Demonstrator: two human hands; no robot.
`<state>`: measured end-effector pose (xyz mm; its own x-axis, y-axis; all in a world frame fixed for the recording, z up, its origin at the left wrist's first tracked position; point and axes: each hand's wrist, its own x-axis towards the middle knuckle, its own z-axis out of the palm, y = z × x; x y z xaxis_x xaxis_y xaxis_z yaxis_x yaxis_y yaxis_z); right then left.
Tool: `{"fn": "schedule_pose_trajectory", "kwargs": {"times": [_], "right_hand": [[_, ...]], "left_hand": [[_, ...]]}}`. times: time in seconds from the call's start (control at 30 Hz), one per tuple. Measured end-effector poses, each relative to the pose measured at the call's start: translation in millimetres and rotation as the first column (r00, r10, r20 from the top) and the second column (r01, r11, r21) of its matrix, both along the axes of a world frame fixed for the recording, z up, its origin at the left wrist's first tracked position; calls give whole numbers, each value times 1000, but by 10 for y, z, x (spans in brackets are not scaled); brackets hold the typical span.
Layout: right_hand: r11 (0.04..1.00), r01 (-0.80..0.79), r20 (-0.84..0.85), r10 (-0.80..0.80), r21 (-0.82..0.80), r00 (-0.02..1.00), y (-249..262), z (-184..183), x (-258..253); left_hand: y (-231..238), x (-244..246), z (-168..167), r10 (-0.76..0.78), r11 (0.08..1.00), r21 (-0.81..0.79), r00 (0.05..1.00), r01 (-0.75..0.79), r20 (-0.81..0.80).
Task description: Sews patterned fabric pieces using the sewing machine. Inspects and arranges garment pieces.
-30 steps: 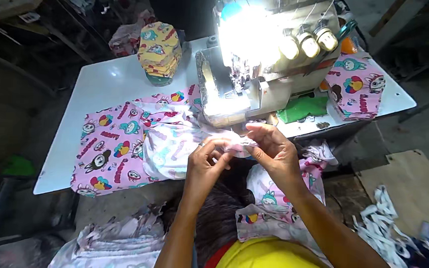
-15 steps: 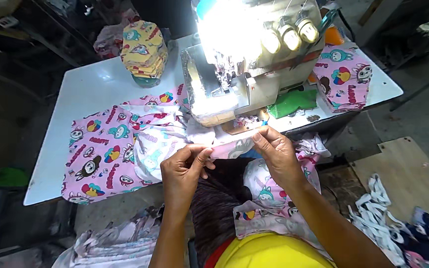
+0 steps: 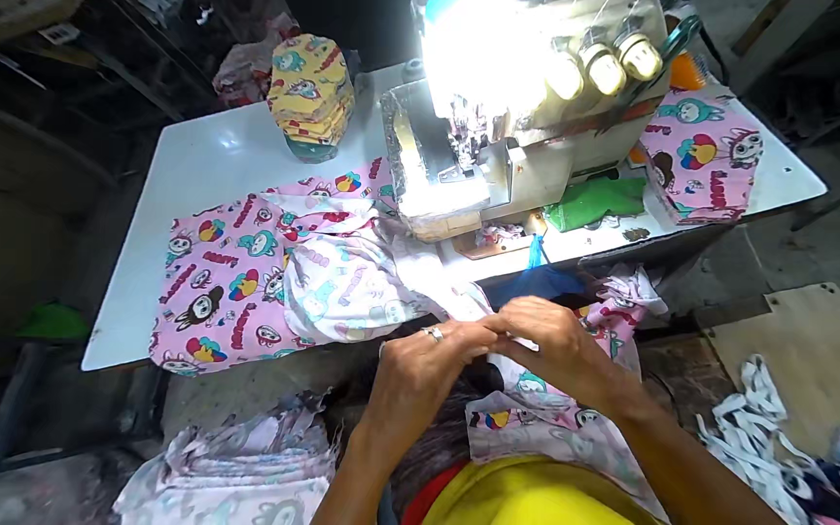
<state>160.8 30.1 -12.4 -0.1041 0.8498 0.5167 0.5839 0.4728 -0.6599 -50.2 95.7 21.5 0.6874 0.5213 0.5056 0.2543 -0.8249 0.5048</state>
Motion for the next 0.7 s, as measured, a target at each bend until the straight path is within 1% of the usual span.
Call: {"fn": "schedule_pose_trajectory", "kwargs": {"times": [0.07,0.13,0.17,0.23,0.33,0.43,0.5,0.6,0.63,0.7], "right_hand": [[1000,22,-43,-23,-7,999,-29,-41,-6],[998,58,-109,-60,-20,992,-73,-6,14],[997,74,-133,-75,-12,988,-83,20,19],[996,90,-155,-88,7,984,-85,69,31],[996,81,-178,-76,23,981,-84,96,36],[995,94,-217,-86,28,972,-93,78,65],[993,119,-246,-113,8,963,-100,50,117],[977,203,-255,-213,-65,943,-92,-28,210],[968,231,-245,-248,-96,937,-76,-59,235],[951,281,-210,-304,-132,929,-22,-121,266]], "left_hand": [[112,-63,39,142,989,52,990,-142,-4],[300,-143,31,263,961,99,964,-260,-24],[399,-170,-11,304,948,115,952,-297,-42],[571,-186,-115,334,939,113,939,-324,-81],[762,-151,-200,281,958,77,954,-275,-99],[890,-138,-142,202,979,15,975,-201,-91],[927,-165,1,159,986,-31,983,-162,-92],[860,-173,325,117,975,-180,989,-131,-86],[816,-149,439,116,970,-206,990,-130,-79],[757,-77,629,79,981,-168,992,-94,-95]]}}
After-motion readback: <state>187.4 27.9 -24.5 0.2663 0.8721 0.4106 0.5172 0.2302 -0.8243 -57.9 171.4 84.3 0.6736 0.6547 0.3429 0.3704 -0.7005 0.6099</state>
